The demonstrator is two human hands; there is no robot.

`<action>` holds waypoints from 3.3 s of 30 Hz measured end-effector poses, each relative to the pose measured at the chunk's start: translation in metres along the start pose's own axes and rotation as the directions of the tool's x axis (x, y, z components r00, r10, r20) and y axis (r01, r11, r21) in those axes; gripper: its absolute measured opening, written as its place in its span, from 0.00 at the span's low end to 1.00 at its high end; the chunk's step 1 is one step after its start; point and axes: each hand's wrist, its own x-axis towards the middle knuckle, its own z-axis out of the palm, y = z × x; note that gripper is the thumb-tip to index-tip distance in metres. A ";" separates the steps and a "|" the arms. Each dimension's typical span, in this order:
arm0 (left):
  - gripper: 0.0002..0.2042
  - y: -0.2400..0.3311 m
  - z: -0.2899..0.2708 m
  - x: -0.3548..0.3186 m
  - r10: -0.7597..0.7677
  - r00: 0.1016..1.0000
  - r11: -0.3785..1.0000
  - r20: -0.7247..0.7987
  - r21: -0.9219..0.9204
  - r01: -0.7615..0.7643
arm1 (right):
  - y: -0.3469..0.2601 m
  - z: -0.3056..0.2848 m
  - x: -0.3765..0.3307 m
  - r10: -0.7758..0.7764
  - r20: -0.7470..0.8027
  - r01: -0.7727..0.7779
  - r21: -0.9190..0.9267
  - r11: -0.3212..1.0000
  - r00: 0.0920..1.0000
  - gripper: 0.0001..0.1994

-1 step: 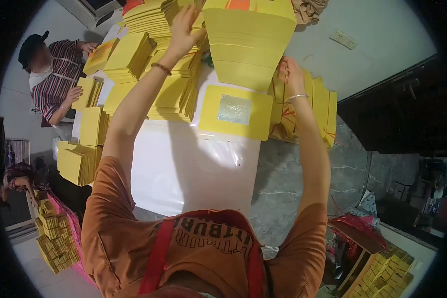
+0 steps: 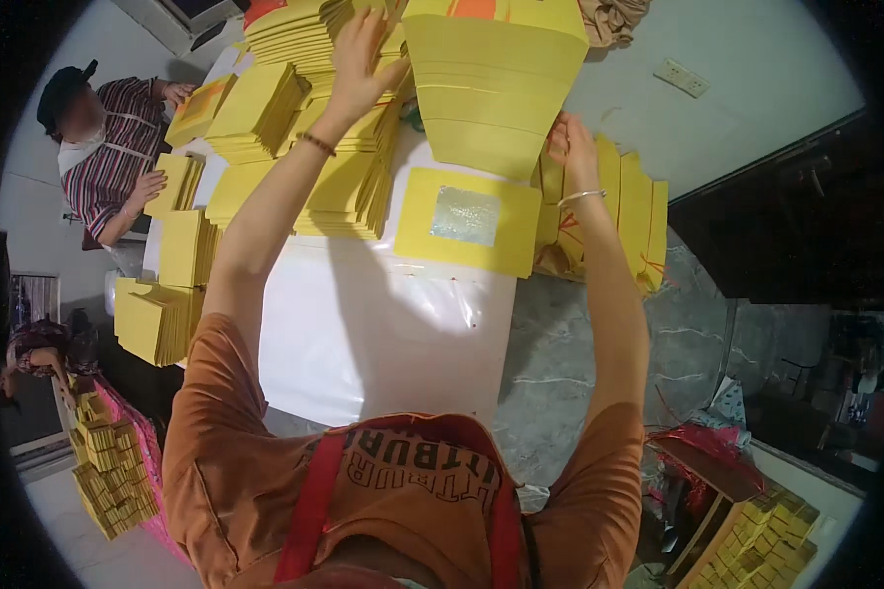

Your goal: Sorting and stacking bundles of yellow paper sheets with silver foil inserts.

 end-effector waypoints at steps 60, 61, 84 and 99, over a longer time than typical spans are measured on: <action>0.33 0.025 0.004 -0.044 -0.143 0.900 0.981 0.411 -0.065 0.185 | -0.015 0.065 -0.027 -0.467 -0.136 0.422 -0.263 0.867 0.874 0.28; 0.33 0.026 0.004 -0.043 -0.166 0.889 0.977 0.426 -0.054 0.209 | -0.014 0.062 -0.027 -0.450 -0.126 0.401 -0.289 0.869 0.884 0.27; 0.30 0.036 0.002 -0.041 -0.289 0.854 0.943 0.433 -0.024 0.331 | 0.012 0.083 -0.006 -0.581 -0.144 0.559 -0.167 0.812 0.801 0.38; 0.28 0.036 0.000 -0.037 -0.154 0.912 0.988 0.380 0.051 0.146 | 0.015 0.086 -0.001 -0.574 -0.218 0.542 -0.192 0.818 0.790 0.41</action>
